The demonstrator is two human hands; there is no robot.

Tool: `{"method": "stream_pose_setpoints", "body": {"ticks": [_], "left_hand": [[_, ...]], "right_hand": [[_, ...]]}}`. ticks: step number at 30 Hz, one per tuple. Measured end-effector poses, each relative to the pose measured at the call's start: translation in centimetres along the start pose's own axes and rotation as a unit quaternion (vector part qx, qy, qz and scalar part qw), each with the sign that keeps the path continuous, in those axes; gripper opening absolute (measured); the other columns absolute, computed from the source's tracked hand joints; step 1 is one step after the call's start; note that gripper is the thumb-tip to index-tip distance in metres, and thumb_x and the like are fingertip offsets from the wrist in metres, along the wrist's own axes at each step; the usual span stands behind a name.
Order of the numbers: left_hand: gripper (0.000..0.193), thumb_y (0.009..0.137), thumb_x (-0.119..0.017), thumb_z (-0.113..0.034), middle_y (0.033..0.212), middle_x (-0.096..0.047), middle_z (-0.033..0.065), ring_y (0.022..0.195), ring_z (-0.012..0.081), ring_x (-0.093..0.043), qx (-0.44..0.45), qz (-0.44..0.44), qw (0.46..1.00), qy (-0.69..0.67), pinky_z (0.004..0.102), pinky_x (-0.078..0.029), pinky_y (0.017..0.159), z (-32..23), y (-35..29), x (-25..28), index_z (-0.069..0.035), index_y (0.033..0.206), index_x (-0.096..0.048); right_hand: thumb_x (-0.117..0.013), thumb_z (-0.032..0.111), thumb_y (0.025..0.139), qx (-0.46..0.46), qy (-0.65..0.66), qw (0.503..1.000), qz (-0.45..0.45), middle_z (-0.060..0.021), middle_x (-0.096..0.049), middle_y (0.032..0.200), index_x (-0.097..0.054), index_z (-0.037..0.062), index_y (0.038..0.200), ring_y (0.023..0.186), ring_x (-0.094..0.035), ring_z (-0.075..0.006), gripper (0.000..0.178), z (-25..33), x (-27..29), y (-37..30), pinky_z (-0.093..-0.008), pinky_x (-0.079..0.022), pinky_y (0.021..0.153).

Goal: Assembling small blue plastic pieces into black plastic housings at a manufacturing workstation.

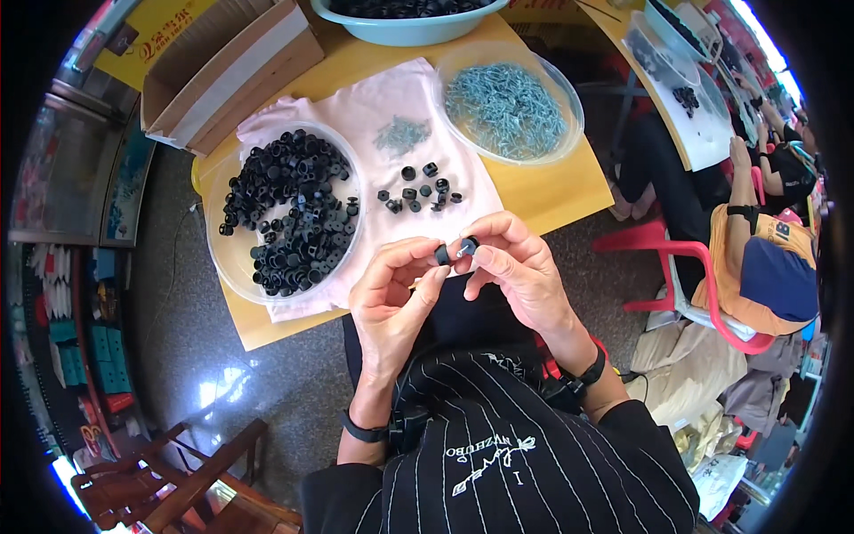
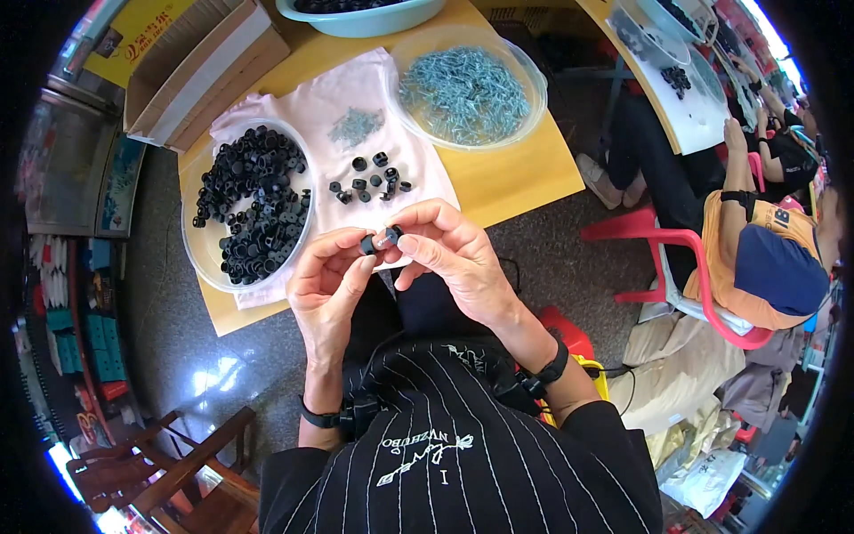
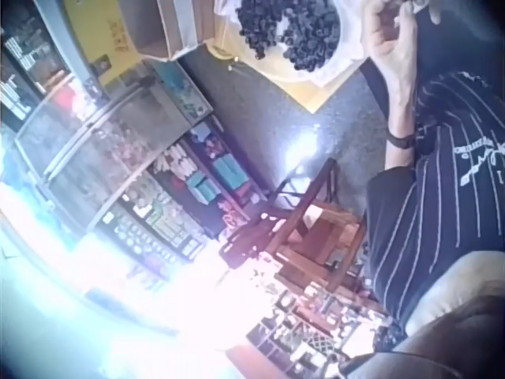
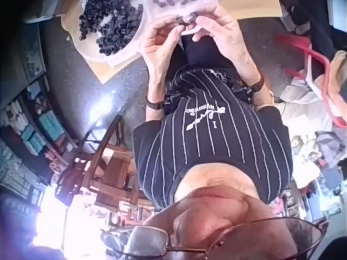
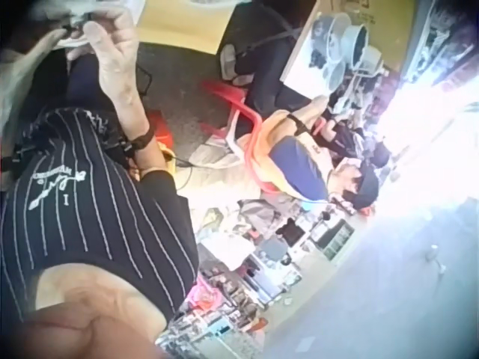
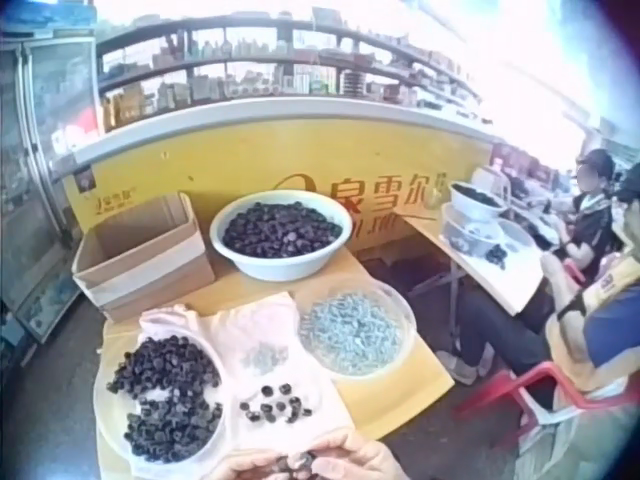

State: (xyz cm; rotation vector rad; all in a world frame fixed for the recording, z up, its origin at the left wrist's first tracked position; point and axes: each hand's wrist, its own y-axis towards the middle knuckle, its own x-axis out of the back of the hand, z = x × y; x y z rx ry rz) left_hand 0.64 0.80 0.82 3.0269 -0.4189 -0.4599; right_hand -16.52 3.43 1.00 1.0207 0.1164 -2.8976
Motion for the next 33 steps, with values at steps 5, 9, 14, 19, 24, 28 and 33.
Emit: {"method": "stream_pose_setpoints", "body": {"ticks": [5,9,14,19,24,28,33], "left_hand": [[0.027,0.085,-0.065,0.009,0.112,-0.059,0.0078,0.094,0.011,-0.06,0.002,-0.006,1.0,0.007,0.0244,-0.05,0.082,-0.1,0.1,0.1,0.003,0.111,-0.062],[0.025,0.084,-0.066,0.01,0.111,-0.06,0.0086,0.096,0.0124,-0.061,-0.011,-0.006,1.0,-0.011,0.0258,-0.051,0.084,-0.2,-0.1,0.3,0.002,0.108,-0.063],[0.025,0.084,-0.067,0.009,0.109,-0.062,0.0102,0.093,0.0152,-0.064,0.008,-0.013,0.998,-0.064,0.0269,-0.052,0.084,-1.0,-0.5,0.3,0.002,0.108,-0.062],[0.023,0.088,-0.064,0.004,0.104,-0.065,0.0119,0.086,0.0186,-0.067,0.041,-0.001,0.996,-0.083,0.0305,-0.055,0.079,-1.1,-0.5,0.5,0.001,0.11,-0.06],[0.024,0.089,-0.064,0.001,0.099,-0.068,0.0138,0.089,0.0204,-0.068,0.034,-0.01,0.978,-0.207,0.0315,-0.056,0.08,-0.3,-0.5,0.9,0.004,0.112,-0.059],[0.025,0.089,-0.065,-0.001,0.1,-0.068,0.0133,0.087,0.0204,-0.067,0.039,-0.009,0.975,-0.219,0.0325,-0.057,0.08,0.0,-0.5,1.1,0.003,0.113,-0.06],[0.026,0.089,-0.066,-0.001,0.1,-0.067,0.0126,0.086,0.0201,-0.067,0.048,-0.008,0.975,-0.215,0.0323,-0.057,0.08,0.3,-0.5,1.3,0.003,0.114,-0.06]], "right_hand": [[-0.058,0.011,0.097,-0.008,0.009,1.0,0.008,-0.0113,-0.066,0.106,-0.056,0.0008,0.116,0.093,-0.067,-0.0166,0.022,-0.3,0.3,0.3,-0.0263,-0.058,0.067],[-0.057,0.01,0.096,0.016,-0.01,1.0,0.008,-0.0115,-0.066,0.107,-0.057,0.001,0.116,0.094,-0.066,-0.0159,0.022,-0.5,0.2,0.4,-0.0256,-0.058,0.068],[-0.057,0.008,0.096,0.06,-0.077,0.995,0.012,-0.015,-0.065,0.11,-0.055,0.0002,0.115,0.093,-0.066,-0.015,0.02,-0.2,-0.4,0.3,-0.0255,-0.058,0.069],[-0.057,0.002,0.094,0.096,-0.113,0.989,0.009,-0.0145,-0.065,0.109,-0.055,-0.0019,0.115,0.09,-0.066,-0.0146,0.021,1.0,-2.1,-0.1,-0.0252,-0.057,0.072],[-0.065,-0.001,0.087,0.165,-0.377,0.912,0.011,-0.0087,-0.068,0.095,-0.061,-0.0008,0.107,0.084,-0.068,-0.0123,0.02,2.6,-3.7,-0.2,-0.0236,-0.058,0.07],[-0.069,-0.003,0.081,0.205,-0.444,0.872,0.011,-0.0088,-0.067,0.088,-0.063,0.0006,0.103,0.078,-0.069,-0.0149,0.023,2.7,-3.8,0.1,-0.0247,-0.056,0.065],[-0.069,-0.005,0.08,0.22,-0.472,0.853,0.018,-0.0102,-0.067,0.09,-0.063,-0.0006,0.105,0.079,-0.069,-0.0161,0.026,3.3,-4.0,0.1,-0.026,-0.058,0.065]]}}
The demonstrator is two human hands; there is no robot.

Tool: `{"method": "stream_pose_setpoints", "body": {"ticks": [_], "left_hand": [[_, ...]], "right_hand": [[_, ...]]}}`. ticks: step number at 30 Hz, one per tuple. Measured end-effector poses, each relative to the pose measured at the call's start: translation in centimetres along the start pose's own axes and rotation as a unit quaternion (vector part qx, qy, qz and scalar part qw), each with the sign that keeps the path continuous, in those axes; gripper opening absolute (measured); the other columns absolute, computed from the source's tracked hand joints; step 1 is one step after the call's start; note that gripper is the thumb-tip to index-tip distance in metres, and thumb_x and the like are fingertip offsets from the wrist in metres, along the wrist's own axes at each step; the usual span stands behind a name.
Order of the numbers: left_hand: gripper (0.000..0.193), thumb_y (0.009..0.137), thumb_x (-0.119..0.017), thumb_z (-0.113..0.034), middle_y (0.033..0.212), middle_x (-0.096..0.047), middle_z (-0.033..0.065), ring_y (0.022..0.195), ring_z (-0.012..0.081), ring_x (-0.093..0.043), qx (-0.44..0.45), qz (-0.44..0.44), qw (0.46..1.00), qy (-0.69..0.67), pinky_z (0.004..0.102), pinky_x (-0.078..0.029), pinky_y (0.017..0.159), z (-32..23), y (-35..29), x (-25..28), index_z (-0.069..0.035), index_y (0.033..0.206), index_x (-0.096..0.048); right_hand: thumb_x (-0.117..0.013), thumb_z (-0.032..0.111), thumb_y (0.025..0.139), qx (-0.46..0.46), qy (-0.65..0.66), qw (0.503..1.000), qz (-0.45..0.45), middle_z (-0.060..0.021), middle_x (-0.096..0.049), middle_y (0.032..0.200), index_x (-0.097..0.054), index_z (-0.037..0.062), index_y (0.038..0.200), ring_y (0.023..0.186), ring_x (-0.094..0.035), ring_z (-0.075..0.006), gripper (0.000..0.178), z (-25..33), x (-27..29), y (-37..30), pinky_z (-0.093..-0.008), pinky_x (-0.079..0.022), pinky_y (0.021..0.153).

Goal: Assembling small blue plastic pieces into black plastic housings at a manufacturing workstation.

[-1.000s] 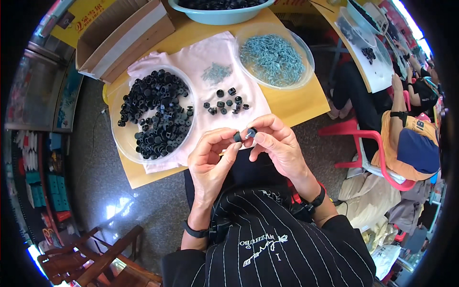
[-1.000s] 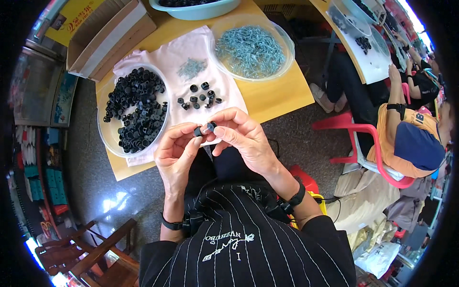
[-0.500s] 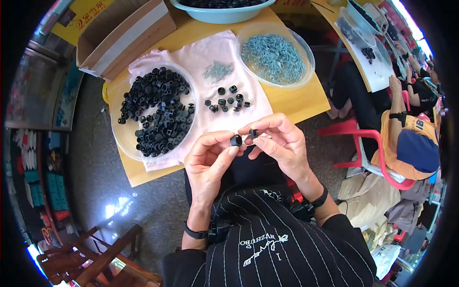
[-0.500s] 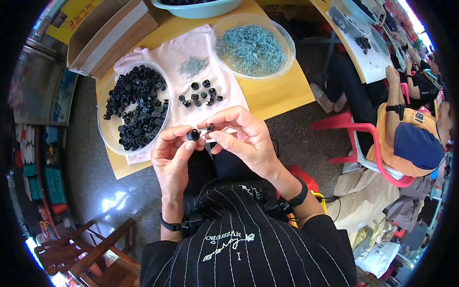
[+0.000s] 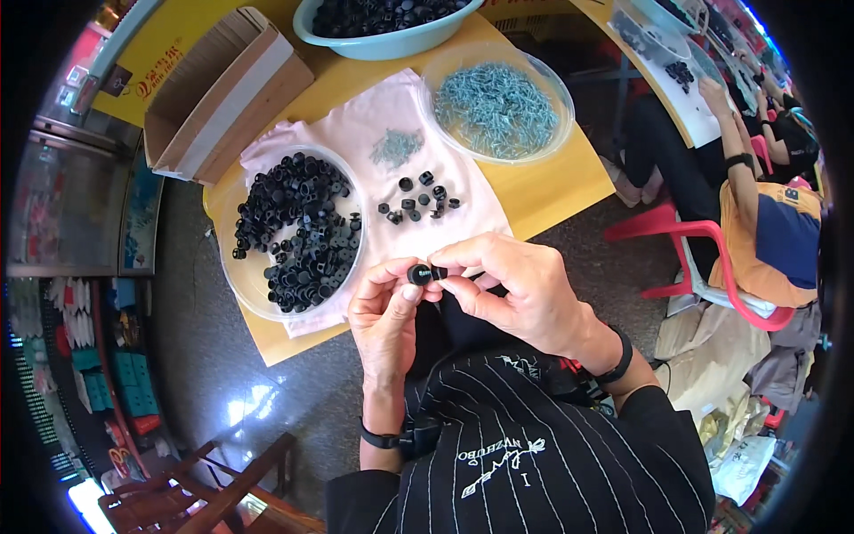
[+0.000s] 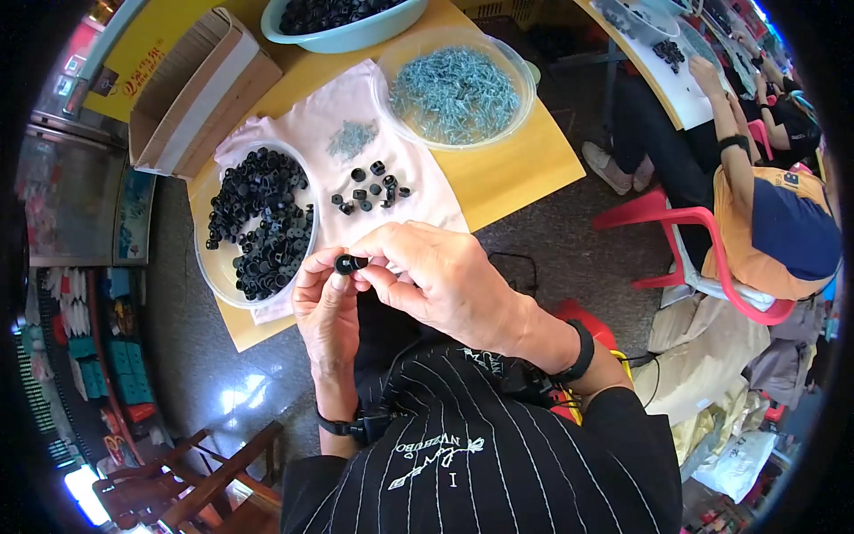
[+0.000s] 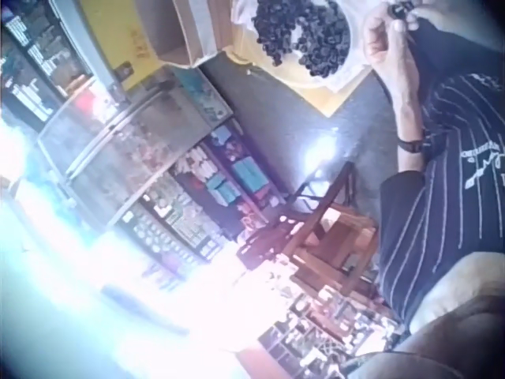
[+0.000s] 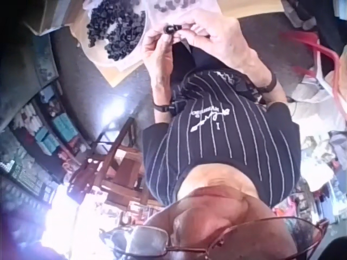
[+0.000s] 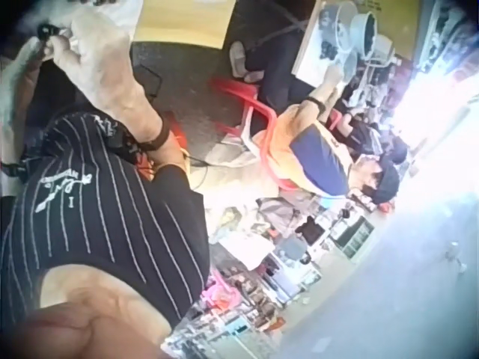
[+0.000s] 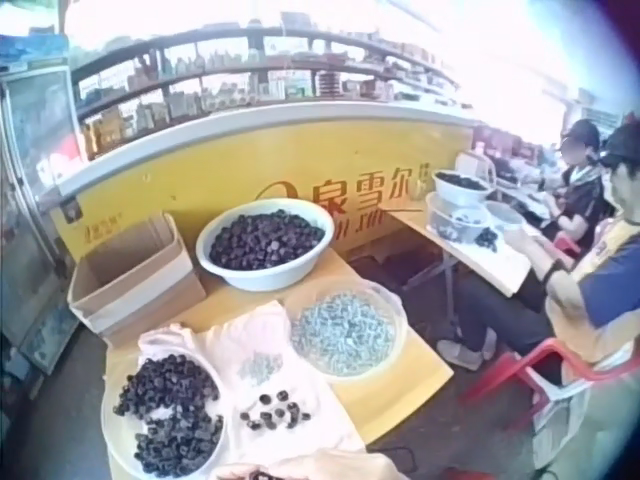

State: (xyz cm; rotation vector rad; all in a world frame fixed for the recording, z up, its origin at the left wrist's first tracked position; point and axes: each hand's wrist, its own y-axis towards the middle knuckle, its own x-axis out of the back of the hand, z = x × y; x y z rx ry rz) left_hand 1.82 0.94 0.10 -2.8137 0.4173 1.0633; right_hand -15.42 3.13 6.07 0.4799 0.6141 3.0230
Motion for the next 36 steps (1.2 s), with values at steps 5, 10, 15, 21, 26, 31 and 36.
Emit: {"method": "stream_pose_setpoints", "body": {"ticks": [5,10,15,21,26,31,36], "left_hand": [[0.026,0.088,-0.066,0.0,0.1,-0.067,0.0125,0.086,0.0198,-0.067,0.001,-0.004,1.0,0.013,0.0321,-0.057,0.08,-0.1,0.1,-0.2,0.004,0.114,-0.06],[0.027,0.086,-0.066,0.005,0.1,-0.067,0.0121,0.085,0.0197,-0.067,-0.006,-0.005,0.998,0.066,0.0322,-0.057,0.081,0.0,0.2,-0.5,0.004,0.112,-0.061],[0.027,0.084,-0.066,0.009,0.102,-0.065,0.0117,0.086,0.02,-0.067,-0.024,0.001,0.998,0.065,0.0328,-0.058,0.082,0.1,0.4,-0.6,0.005,0.111,-0.062],[0.027,0.083,-0.066,0.01,0.104,-0.064,0.0121,0.087,0.0208,-0.067,-0.03,0.003,0.996,0.078,0.0334,-0.058,0.082,0.4,0.4,-0.8,0.005,0.11,-0.062],[0.026,0.084,-0.065,0.01,0.106,-0.064,0.0128,0.088,0.0207,-0.067,-0.019,0.006,0.997,0.08,0.0328,-0.057,0.083,0.5,0.4,-0.9,0.006,0.109,-0.063],[0.025,0.083,-0.065,0.011,0.107,-0.064,0.0123,0.088,0.0201,-0.067,-0.014,0.01,0.995,0.099,0.0311,-0.057,0.082,0.3,0.3,-1.1,0.005,0.107,-0.064],[0.026,0.082,-0.066,0.012,0.109,-0.063,0.0121,0.088,0.0193,-0.067,-0.03,0.008,0.993,0.114,0.0293,-0.057,0.081,0.8,0.0,-0.8,0.004,0.107,-0.065]], "right_hand": [[-0.07,-0.006,0.08,0.014,-0.027,0.999,0.011,-0.0104,-0.068,0.093,-0.065,-0.0009,0.107,0.081,-0.069,-0.0137,0.028,-0.1,0.2,0.1,-0.025,-0.059,0.065],[-0.071,-0.007,0.078,0.033,-0.079,0.996,0.006,-0.0094,-0.069,0.09,-0.066,-0.0003,0.105,0.079,-0.069,-0.0172,0.028,-0.2,0.4,0.1,-0.0258,-0.056,0.064],[-0.07,-0.005,0.078,0.061,-0.071,0.996,-0.014,-0.0108,-0.069,0.092,-0.066,-0.0003,0.104,0.08,-0.068,-0.0222,0.026,-0.9,0.3,0.0,-0.0293,-0.055,0.068],[-0.068,-0.004,0.08,0.011,0.0,1.0,-0.029,-0.013,-0.069,0.098,-0.068,-0.0007,0.106,0.087,-0.068,-0.024,0.026,-1.8,0.0,-0.9,-0.0311,-0.055,0.075],[-0.067,-0.005,0.081,-0.004,0.02,0.999,-0.044,-0.0135,-0.069,0.1,-0.069,-0.0003,0.107,0.087,-0.069,-0.0222,0.026,-2.2,-0.2,-1.5,-0.0301,-0.055,0.074],[-0.067,-0.005,0.082,0.003,0.016,0.999,-0.052,-0.0125,-0.068,0.1,-0.069,0.0005,0.107,0.081,-0.068,-0.0182,0.026,-2.2,-0.3,-1.7,-0.0277,-0.056,0.071],[-0.065,-0.004,0.085,-0.008,0.031,0.998,-0.059,-0.0116,-0.067,0.102,-0.069,-0.0004,0.108,0.075,-0.066,-0.0134,0.023,-2.2,-0.6,-1.9,-0.0249,-0.055,0.067]]}}
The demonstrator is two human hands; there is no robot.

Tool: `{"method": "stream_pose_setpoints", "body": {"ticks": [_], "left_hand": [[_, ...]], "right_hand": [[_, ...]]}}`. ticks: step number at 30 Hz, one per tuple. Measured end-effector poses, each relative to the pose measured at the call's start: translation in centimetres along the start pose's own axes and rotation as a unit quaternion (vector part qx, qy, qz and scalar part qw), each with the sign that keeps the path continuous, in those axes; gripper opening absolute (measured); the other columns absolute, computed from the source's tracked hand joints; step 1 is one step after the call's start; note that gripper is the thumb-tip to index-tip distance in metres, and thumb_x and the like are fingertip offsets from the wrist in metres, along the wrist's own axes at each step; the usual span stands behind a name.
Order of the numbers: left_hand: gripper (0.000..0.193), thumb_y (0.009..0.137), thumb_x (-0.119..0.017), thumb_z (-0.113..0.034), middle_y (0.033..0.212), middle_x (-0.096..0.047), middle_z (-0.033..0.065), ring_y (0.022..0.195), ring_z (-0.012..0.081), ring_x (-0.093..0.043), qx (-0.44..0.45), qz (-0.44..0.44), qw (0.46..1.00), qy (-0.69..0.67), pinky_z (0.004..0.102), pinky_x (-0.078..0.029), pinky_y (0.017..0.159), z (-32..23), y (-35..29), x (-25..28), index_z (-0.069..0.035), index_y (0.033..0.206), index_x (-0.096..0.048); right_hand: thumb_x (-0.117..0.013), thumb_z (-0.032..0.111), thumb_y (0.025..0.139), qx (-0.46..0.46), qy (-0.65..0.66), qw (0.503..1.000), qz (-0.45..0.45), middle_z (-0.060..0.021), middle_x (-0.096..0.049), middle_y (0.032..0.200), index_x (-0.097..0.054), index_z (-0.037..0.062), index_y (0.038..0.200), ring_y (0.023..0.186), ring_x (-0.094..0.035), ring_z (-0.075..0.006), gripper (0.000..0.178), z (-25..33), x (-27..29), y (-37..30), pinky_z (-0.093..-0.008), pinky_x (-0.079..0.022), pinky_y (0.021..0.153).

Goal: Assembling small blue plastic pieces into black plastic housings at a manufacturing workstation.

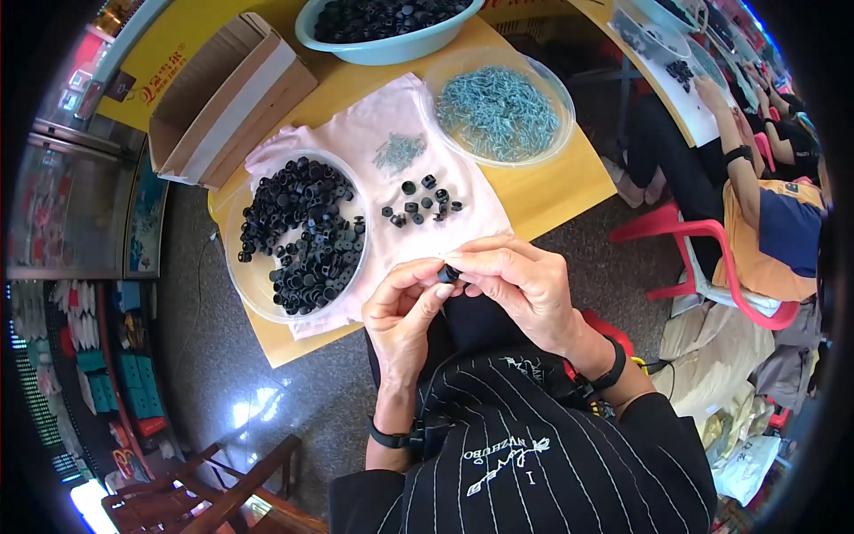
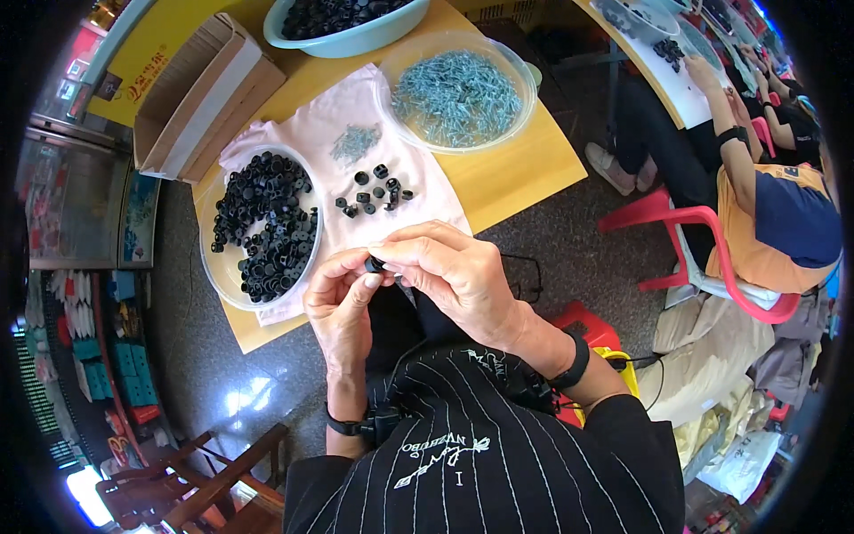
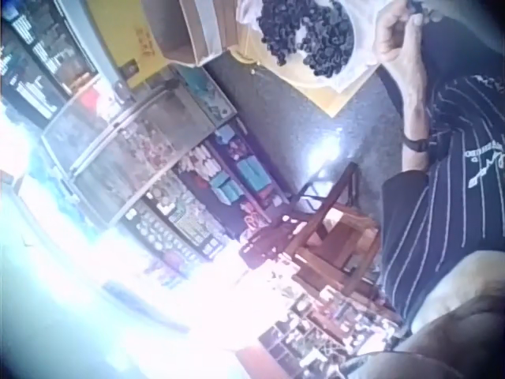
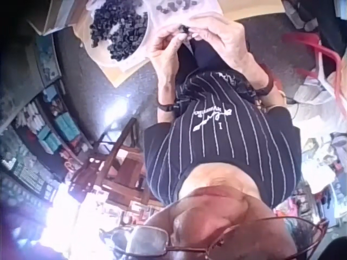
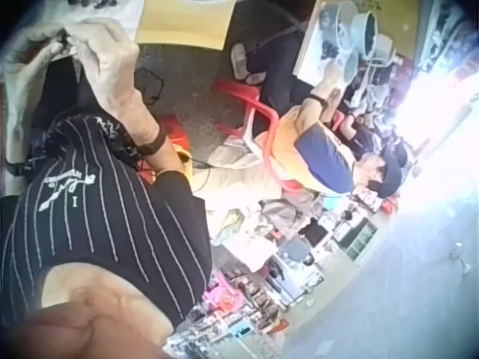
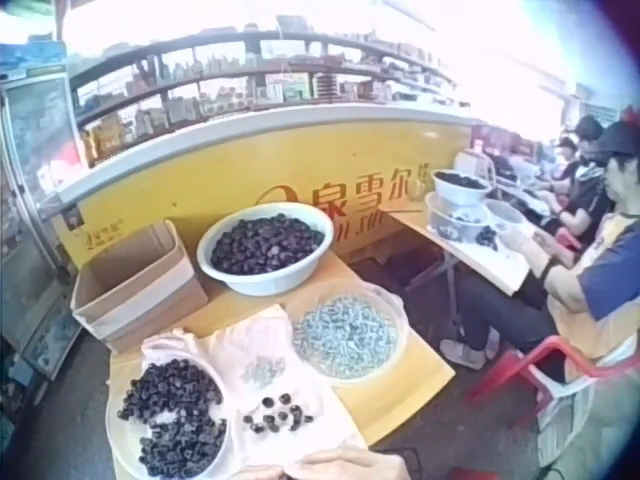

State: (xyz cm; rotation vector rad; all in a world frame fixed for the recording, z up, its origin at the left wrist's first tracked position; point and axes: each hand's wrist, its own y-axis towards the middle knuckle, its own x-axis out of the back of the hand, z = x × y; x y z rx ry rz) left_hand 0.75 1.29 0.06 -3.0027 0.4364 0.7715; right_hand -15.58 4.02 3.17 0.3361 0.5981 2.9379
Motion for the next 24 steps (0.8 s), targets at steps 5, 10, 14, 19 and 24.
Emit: {"method": "stream_pose_setpoints", "body": {"ticks": [5,10,14,19,24], "left_hand": [[0.026,0.082,-0.066,0.012,0.11,-0.063,0.0124,0.09,0.019,-0.067,-0.011,-0.01,1.0,0.002,0.0285,-0.056,0.081,0.3,0.1,-0.2,0.003,0.107,-0.066],[0.024,0.083,-0.066,0.011,0.112,-0.063,0.0138,0.093,0.019,-0.066,-0.033,-0.003,0.999,0.026,0.0289,-0.056,0.081,0.2,0.1,-0.5,0.003,0.107,-0.066],[0.024,0.084,-0.065,0.01,0.111,-0.063,0.0142,0.095,0.0197,-0.065,-0.025,0.002,0.999,0.041,0.0299,-0.056,0.083,0.2,0.0,-0.4,0.003,0.107,-0.066],[0.022,0.085,-0.064,0.009,0.111,-0.063,0.0143,0.096,0.0203,-0.065,-0.032,0.024,0.999,0.037,0.0319,-0.056,0.086,0.3,0.2,-0.7,0.005,0.106,-0.066],[0.022,0.085,-0.063,0.01,0.111,-0.063,0.0151,0.096,0.0214,-0.065,0.015,-0.001,0.999,-0.045,0.0341,-0.057,0.086,0.1,0.1,-1.0,0.005,0.106,-0.065]], "right_hand": [[-0.064,-0.003,0.086,0.006,0.0,1.0,-0.007,-0.0115,-0.067,0.103,-0.068,-0.0007,0.108,0.074,-0.065,-0.0123,0.022,-0.1,0.0,-0.2,-0.0245,-0.055,0.066],[-0.064,-0.002,0.088,-0.007,0.016,1.0,-0.002,-0.011,-0.067,0.1,-0.068,-0.0016,0.107,0.075,-0.065,-0.0122,0.019,-0.3,0.3,0.1,-0.0236,-0.055,0.065],[-0.063,-0.001,0.089,-0.038,0.052,0.998,0.005,-0.0105,-0.067,0.098,-0.067,-0.0018,0.107,0.075,-0.065,-0.0113,0.018,-0.2,0.6,0.2,-0.0233,-0.055,0.065],[-0.063,0.0,0.09,-0.085,0.113,0.99,0.016,-0.0082,-0.066,0.094,-0.066,-0.0023,0.108,0.075,-0.066,-0.0105,0.018,-0.3,1.0,0.4,-0.023,-0.055,0.065],[-0.065,-0.002,0.087,-0.062,0.069,0.996,0.009,-0.01,-0.068,0.096,-0.067,-0.0022,0.106,0.077,-0.067,-0.0131,0.019,0.1,1.0,0.3,-0.0241,-0.056,0.068]]}}
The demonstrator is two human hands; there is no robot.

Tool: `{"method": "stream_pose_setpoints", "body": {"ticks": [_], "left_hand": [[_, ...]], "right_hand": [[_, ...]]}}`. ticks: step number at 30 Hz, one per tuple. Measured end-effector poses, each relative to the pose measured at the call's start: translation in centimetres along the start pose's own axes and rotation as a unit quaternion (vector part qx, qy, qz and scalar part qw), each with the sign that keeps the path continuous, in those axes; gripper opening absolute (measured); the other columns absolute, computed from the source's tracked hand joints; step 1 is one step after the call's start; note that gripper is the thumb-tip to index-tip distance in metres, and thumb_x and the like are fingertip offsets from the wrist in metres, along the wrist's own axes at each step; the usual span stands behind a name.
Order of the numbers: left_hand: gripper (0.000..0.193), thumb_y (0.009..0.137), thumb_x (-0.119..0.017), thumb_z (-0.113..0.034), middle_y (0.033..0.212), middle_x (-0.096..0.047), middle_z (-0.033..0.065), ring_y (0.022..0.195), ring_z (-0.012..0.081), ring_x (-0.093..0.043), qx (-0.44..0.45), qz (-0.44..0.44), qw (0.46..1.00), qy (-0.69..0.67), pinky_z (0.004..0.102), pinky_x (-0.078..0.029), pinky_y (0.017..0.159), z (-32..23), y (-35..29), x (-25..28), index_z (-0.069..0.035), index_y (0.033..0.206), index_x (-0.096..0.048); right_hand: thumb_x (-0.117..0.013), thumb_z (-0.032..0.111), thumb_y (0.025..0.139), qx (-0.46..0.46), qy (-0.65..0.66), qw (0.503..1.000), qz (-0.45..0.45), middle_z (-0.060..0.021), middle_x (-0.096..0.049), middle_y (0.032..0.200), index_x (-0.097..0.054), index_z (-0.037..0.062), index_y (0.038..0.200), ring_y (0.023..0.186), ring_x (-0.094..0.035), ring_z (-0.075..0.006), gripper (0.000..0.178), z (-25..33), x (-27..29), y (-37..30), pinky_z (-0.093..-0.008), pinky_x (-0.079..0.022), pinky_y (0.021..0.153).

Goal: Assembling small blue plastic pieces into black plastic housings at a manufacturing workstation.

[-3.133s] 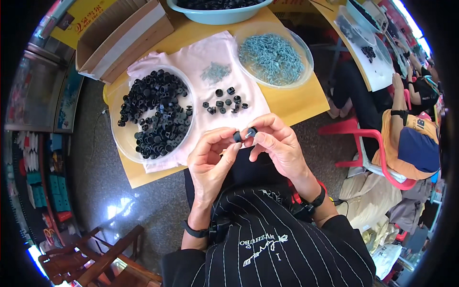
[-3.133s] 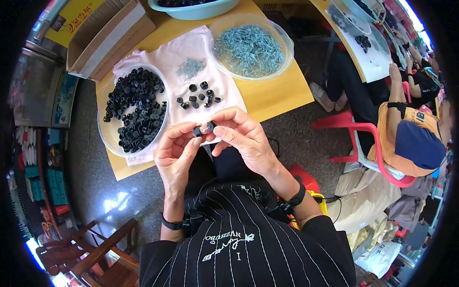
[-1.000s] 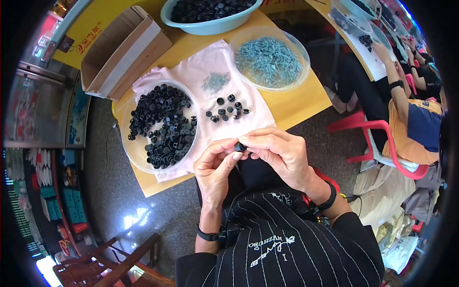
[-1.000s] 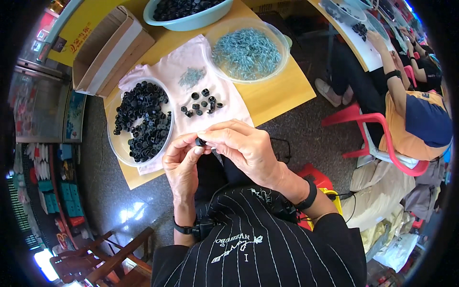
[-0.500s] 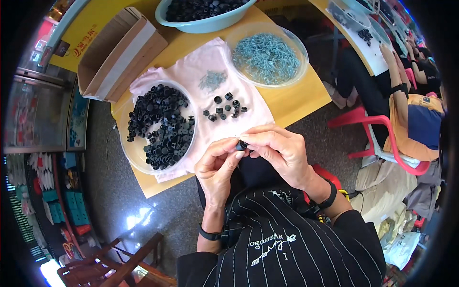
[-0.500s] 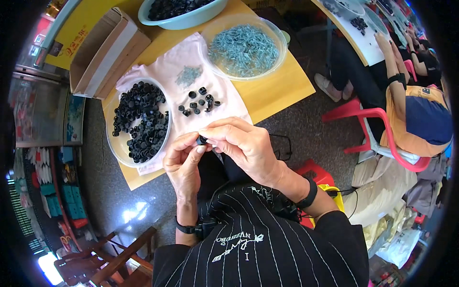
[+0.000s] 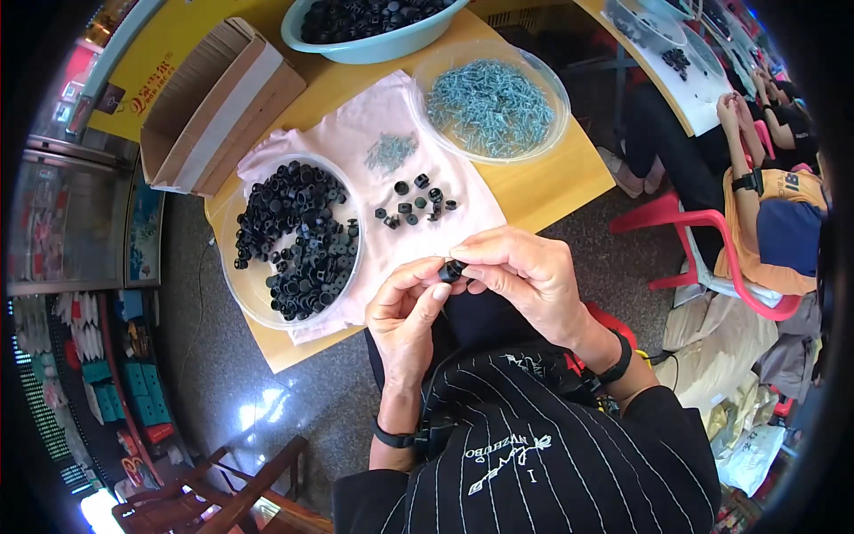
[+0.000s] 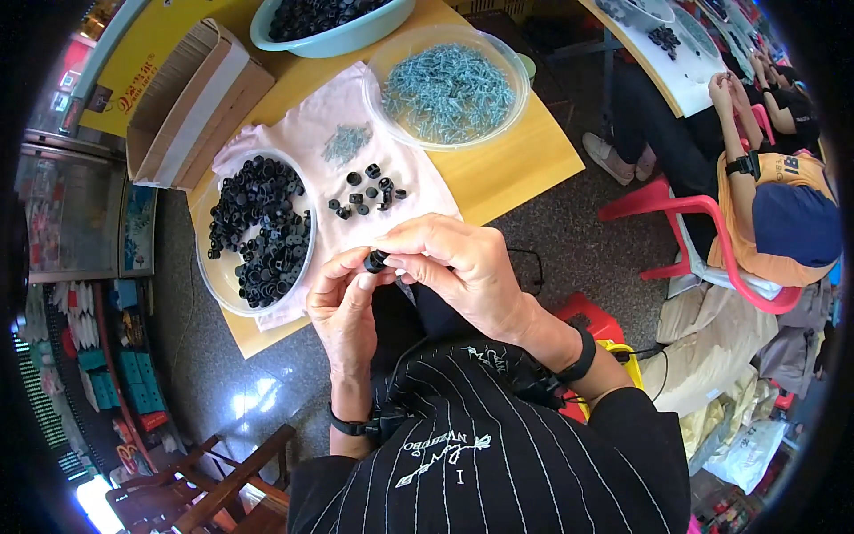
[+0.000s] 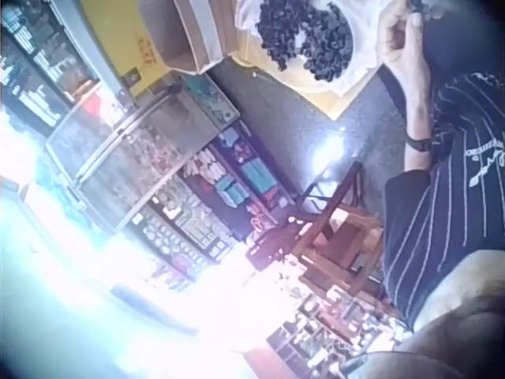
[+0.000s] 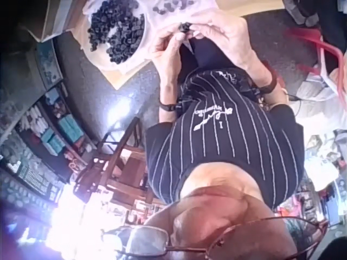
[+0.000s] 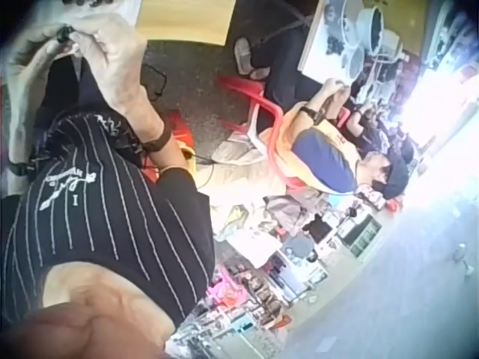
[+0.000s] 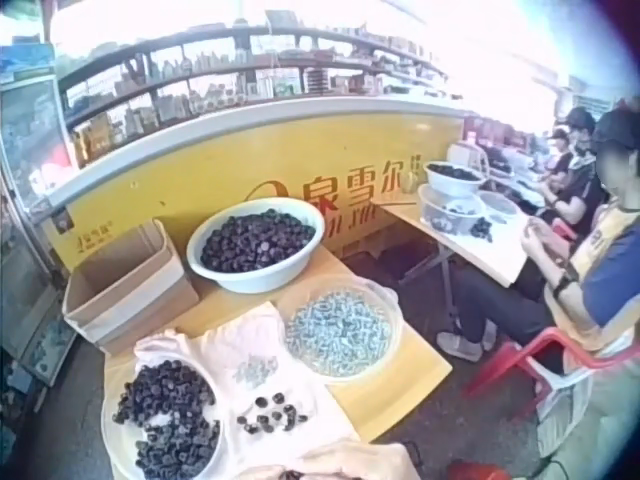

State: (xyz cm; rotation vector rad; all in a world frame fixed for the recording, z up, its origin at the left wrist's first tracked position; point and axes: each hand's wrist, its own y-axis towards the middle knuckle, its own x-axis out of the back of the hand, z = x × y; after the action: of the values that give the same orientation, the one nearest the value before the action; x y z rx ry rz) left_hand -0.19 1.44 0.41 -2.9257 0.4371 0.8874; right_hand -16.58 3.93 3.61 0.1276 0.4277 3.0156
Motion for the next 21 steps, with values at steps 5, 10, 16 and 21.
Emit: {"method": "stream_pose_setpoints", "body": {"ticks": [5,10,16,21], "left_hand": [[0.022,0.085,-0.063,0.011,0.112,-0.062,0.0165,0.096,0.0229,-0.066,-0.016,-0.003,1.0,0.009,0.0362,-0.059,0.084,0.17,-0.03,0.38,0.005,0.107,-0.065],[0.021,0.084,-0.065,0.011,0.112,-0.063,0.0173,0.097,0.0226,-0.065,-0.028,0.002,0.999,0.041,0.0356,-0.059,0.084,0.19,-0.12,0.4,0.005,0.104,-0.068],[0.02,0.084,-0.066,0.009,0.11,-0.064,0.0149,0.095,0.0191,-0.065,-0.017,0.005,0.998,0.063,0.0297,-0.056,0.084,0.44,-0.11,0.56,0.003,0.103,-0.07],[0.019,0.084,-0.067,0.008,0.11,-0.065,0.014,0.096,0.0183,-0.065,0.006,-0.005,0.998,0.063,0.0287,-0.055,0.083,0.54,0.07,0.65,0.002,0.102,-0.07]], "right_hand": [[-0.067,-0.004,0.084,0.048,-0.065,0.997,0.005,-0.0128,-0.068,0.101,-0.068,-0.0022,0.103,0.082,-0.069,-0.0168,0.02,0.03,-0.04,-0.04,-0.0262,-0.057,0.072],[-0.067,-0.006,0.083,0.057,-0.082,0.995,0.006,-0.0134,-0.068,0.102,-0.068,-0.0024,0.102,0.086,-0.069,-0.0187,0.02,0.04,0.03,-0.24,-0.0273,-0.057,0.074],[-0.065,-0.004,0.086,-0.048,0.044,0.998,0.008,-0.0117,-0.067,0.095,-0.067,-0.0037,0.103,0.08,-0.068,-0.0155,0.017,-0.05,0.06,-0.37,-0.0252,-0.056,0.071],[-0.064,-0.003,0.087,-0.011,0.033,0.999,-0.007,-0.0113,-0.066,0.093,-0.066,-0.0045,0.101,0.077,-0.068,-0.0148,0.013,-0.47,0.07,-0.14,-0.0245,-0.055,0.068]]}}
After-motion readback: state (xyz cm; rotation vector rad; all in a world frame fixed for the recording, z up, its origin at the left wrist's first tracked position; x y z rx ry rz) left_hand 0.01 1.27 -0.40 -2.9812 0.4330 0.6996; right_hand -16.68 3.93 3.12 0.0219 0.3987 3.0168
